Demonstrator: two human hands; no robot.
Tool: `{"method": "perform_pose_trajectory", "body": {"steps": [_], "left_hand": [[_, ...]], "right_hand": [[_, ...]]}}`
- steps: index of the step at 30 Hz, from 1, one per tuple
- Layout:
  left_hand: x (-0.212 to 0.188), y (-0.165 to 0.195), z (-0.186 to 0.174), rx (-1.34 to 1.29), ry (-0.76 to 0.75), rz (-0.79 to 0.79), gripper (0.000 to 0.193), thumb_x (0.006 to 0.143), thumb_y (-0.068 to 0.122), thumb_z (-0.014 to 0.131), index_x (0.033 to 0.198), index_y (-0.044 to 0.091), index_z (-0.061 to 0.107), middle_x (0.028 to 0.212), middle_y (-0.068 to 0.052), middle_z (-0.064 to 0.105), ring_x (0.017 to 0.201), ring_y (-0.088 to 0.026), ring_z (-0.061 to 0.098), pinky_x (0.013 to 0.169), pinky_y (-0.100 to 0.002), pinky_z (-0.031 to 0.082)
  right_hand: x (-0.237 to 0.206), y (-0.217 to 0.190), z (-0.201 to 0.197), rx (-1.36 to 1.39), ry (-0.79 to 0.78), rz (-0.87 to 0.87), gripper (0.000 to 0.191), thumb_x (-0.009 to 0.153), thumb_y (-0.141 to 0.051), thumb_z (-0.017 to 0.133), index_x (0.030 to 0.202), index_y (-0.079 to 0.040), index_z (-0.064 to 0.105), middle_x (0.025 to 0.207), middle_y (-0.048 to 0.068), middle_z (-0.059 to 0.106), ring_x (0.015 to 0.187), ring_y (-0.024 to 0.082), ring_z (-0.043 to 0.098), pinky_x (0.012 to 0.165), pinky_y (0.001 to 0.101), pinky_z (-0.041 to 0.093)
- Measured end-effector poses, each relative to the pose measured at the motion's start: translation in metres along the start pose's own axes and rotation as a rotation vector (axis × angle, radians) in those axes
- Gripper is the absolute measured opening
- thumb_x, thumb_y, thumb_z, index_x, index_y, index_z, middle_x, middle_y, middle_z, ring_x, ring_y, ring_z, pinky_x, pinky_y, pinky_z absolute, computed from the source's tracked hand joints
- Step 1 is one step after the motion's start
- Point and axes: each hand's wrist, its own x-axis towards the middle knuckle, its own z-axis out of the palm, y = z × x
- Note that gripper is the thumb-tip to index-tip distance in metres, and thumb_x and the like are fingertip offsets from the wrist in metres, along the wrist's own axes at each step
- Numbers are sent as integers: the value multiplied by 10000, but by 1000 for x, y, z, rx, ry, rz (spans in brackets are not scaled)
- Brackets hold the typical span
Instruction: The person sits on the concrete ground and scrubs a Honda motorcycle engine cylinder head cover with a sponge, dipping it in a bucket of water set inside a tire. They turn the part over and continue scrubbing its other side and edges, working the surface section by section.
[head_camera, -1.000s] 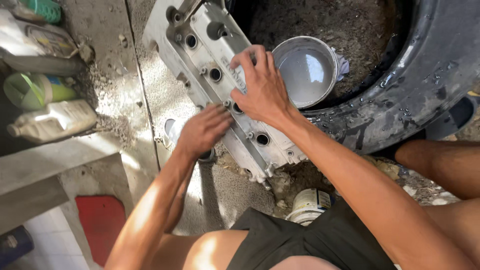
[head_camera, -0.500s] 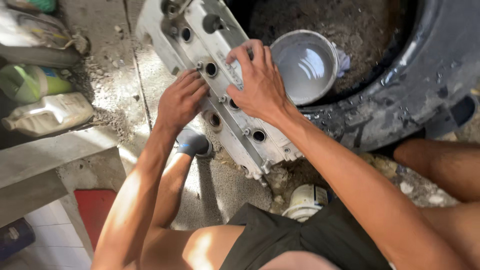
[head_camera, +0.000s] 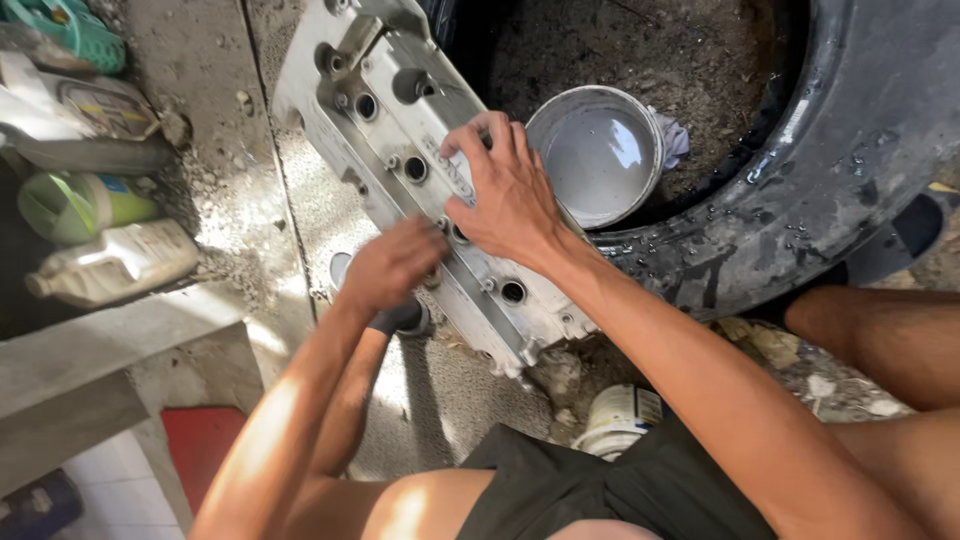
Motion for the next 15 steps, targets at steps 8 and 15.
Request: {"method": "perform_pose_trajectory", "body": {"steps": [8, 15], "left_hand": [[-3, 13, 1, -20, -27, -11, 290, 708, 80, 716, 993, 36, 685, 1072, -107, 709, 1165, -297, 676, 1058, -416, 563], [-10, 1, 2, 60, 43, -105, 312, 731, 75, 726, 1036, 14, 701, 1130, -136, 701, 1168, -336, 666, 1058, -427, 551]], "right_hand": [[-1, 2, 3, 27, -15, 58, 477, 762, -164, 739, 1195, -147, 541, 1250, 150, 453, 1187, 368, 469, 994, 535, 404], [-2, 1, 2, 30, -20, 36, 464, 813, -175, 748, 1218, -149, 524, 1278, 140, 463, 1221, 368, 471, 1025, 534, 386]]}}
